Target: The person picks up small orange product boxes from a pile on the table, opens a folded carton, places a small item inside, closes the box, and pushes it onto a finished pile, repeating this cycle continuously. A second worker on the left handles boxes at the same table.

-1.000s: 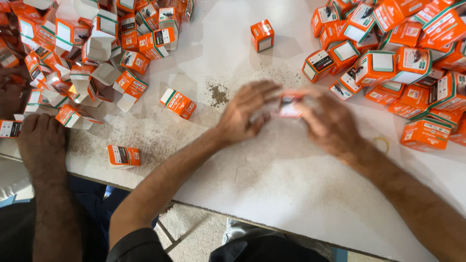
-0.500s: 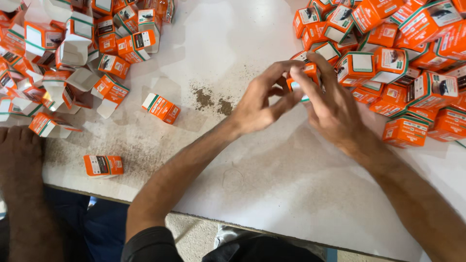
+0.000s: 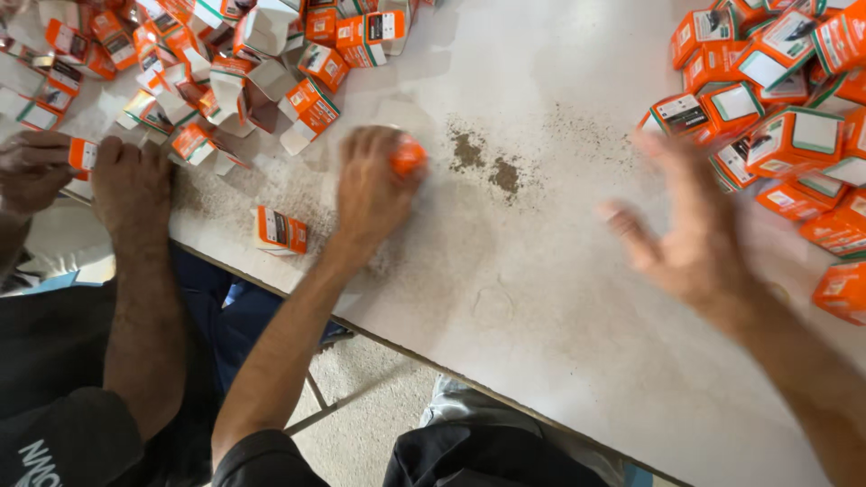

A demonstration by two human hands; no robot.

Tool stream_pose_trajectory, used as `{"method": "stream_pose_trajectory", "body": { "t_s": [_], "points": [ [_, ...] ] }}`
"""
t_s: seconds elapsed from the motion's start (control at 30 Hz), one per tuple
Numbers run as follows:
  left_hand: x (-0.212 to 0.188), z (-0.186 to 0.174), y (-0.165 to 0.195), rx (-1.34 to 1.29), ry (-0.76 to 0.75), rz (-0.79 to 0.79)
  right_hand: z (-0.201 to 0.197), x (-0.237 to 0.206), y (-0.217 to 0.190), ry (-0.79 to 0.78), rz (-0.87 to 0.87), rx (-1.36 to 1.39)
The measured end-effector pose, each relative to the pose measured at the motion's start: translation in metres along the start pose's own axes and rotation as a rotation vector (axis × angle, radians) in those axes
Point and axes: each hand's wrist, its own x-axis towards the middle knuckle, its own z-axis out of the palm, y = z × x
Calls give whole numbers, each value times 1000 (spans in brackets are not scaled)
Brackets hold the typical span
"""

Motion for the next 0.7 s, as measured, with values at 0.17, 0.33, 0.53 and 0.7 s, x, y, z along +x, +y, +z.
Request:
{"method": "stream_pose_trajectory", "body": {
  "t_s": [0.17, 0.33, 0.53, 0.7],
  "points": [
    [-13, 34, 44, -883, -230, 277, 79, -8, -23, -315, 798, 1470],
    [29, 101, 29, -736, -336, 373, 63, -17, 5, -89, 613, 1021],
    [223, 208, -56, -28, -26, 93, 42, -4, 37, -198, 441, 219],
    [297, 249, -85, 398, 162, -148, 41, 13, 54, -192, 257, 277]
  ]
}}
